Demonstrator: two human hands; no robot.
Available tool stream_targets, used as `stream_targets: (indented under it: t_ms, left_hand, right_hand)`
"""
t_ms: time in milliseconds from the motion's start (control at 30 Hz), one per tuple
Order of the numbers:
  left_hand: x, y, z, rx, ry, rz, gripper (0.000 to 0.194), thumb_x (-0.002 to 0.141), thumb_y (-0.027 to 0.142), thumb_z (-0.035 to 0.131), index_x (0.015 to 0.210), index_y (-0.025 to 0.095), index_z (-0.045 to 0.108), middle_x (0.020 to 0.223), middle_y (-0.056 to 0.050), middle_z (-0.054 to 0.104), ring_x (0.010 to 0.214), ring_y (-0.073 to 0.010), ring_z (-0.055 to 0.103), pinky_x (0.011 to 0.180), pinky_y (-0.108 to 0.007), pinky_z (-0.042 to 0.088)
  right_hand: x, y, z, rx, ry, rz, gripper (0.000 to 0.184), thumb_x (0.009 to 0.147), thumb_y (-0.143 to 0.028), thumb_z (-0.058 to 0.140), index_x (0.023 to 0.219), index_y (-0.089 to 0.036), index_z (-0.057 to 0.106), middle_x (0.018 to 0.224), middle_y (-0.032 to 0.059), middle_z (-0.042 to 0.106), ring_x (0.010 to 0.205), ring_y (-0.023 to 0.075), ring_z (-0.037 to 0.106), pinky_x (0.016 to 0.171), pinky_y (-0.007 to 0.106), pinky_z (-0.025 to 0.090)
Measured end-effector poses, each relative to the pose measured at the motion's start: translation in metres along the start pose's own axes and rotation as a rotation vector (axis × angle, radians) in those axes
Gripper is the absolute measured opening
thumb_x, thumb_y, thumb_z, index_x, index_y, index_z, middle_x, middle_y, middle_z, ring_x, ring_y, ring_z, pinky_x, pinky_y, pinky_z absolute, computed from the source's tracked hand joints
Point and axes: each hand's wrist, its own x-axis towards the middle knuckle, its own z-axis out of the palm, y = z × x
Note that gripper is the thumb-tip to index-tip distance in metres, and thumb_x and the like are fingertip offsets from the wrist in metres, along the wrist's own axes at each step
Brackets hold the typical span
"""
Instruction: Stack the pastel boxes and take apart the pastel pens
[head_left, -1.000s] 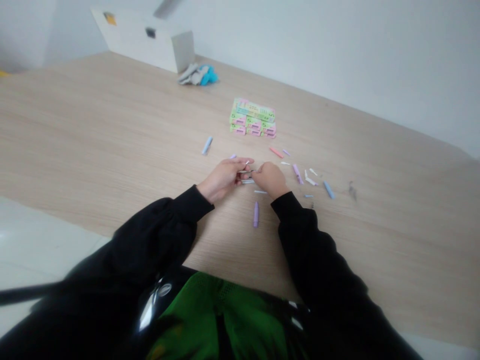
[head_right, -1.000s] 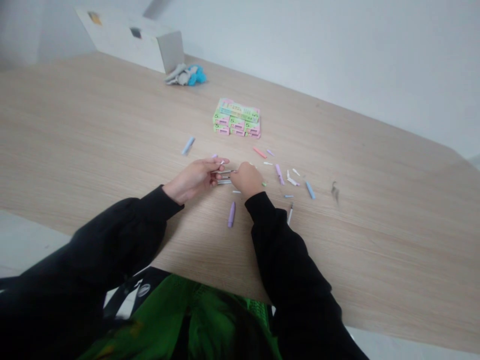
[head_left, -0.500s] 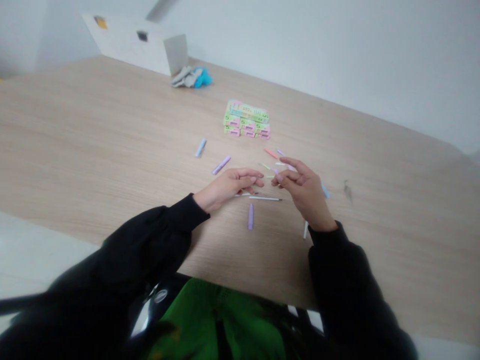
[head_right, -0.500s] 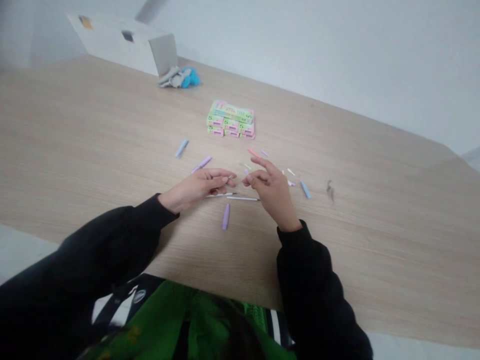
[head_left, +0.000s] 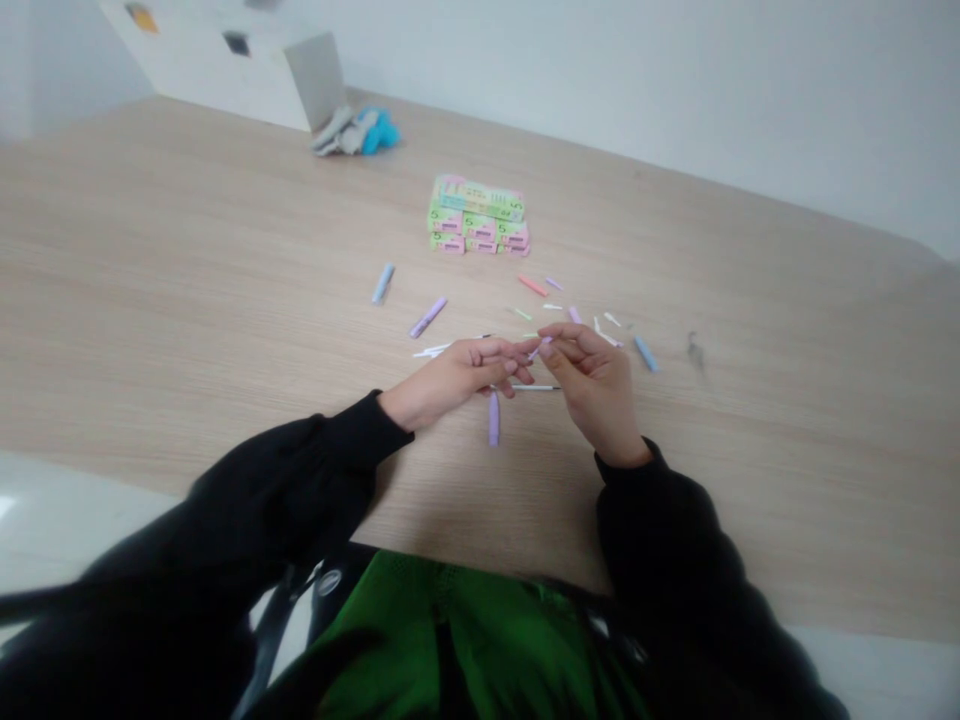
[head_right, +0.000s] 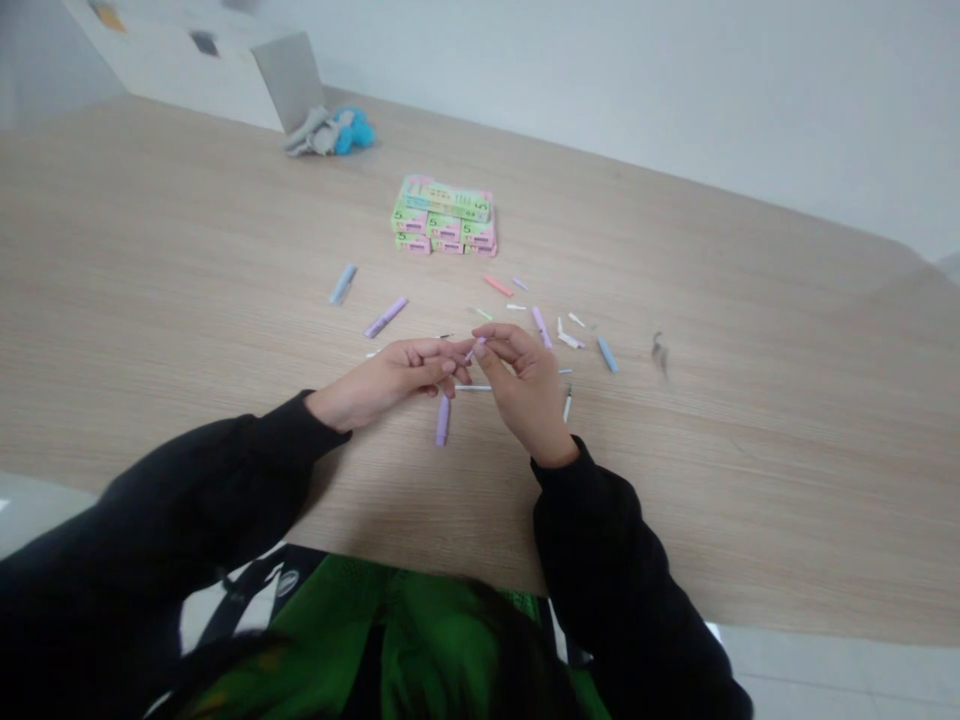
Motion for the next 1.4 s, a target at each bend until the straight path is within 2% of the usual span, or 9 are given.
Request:
stream_targets:
  t_ms: [167,300,633,833,1233,1400]
  left_hand:
    - [-0.0007,0.0007,-0.0013,-0.013,-0.018,0.017,0.030,0.090,0.032,0.067,0.116,0.016,0.069,0.099,-0.005,0.071,0.074,-0.0101,0.060,0.073,-0.026,0.046]
    - [-0.0005,0.0020,0.0000,-0.019,0.002,0.013,0.025,0.089,0.031,0.069,0.106,0.014,0.071,0.098,-0.006,0.072,0.071,-0.0092,0.058,0.071,-0.025,0.046]
    - [-0.0007,0.0044,0.0000,0.013,0.000,0.040,0.022,0.090,0.031,0.066,0.103,0.013,0.069,0.100,-0.006,0.073,0.069,-0.0085,0.057,0.070,-0.025,0.045]
    - [-0.0018,0.0067,0.0015,0.008,0.002,0.035,0.021,0.089,0.031,0.067,0.099,0.013,0.069,0.098,-0.006,0.073,0.070,-0.0089,0.057,0.071,-0.025,0.045]
    - [-0.0014,0.0097,0.0045,0.002,-0.008,0.052,0.017,0.089,0.029,0.066,0.094,0.012,0.068,0.097,-0.005,0.072,0.067,-0.0077,0.056,0.068,-0.024,0.046]
    - [-0.0019,0.0089,0.0038,-0.017,-0.021,0.054,0.020,0.091,0.030,0.065,0.100,0.013,0.069,0.096,-0.006,0.072,0.066,-0.0076,0.056,0.067,-0.024,0.045]
  right_hand:
    - [-0.0007,0.0036,0.0017,0.026,0.015,-0.007,0.022,0.084,-0.040,0.073,0.096,-0.022,0.066,0.081,-0.0001,0.076,0.079,0.0172,0.073,0.081,0.036,0.057]
    - [-0.0017,0.0038,0.0015,0.035,0.013,0.004,0.023,0.084,-0.041,0.074,0.096,-0.023,0.065,0.082,-0.0001,0.076,0.079,0.0170,0.073,0.082,0.036,0.058]
    - [-0.0046,0.0010,0.0007,0.034,0.071,-0.036,0.017,0.086,-0.036,0.072,0.095,-0.023,0.065,0.080,-0.0007,0.076,0.081,0.0164,0.074,0.084,0.036,0.058]
    - [-0.0056,0.0009,0.0022,0.001,0.052,-0.003,0.022,0.087,-0.040,0.071,0.097,-0.023,0.063,0.085,0.0007,0.076,0.085,0.0182,0.075,0.085,0.037,0.058]
    - [-0.0081,0.0043,0.0020,0.006,0.096,-0.043,0.017,0.087,-0.035,0.071,0.096,-0.023,0.064,0.084,0.0005,0.076,0.084,0.0179,0.074,0.084,0.037,0.057]
    - [-0.0102,0.0012,0.0032,-0.013,0.102,-0.046,0.019,0.088,-0.038,0.070,0.097,-0.023,0.062,0.086,0.0008,0.076,0.085,0.0187,0.074,0.084,0.037,0.058]
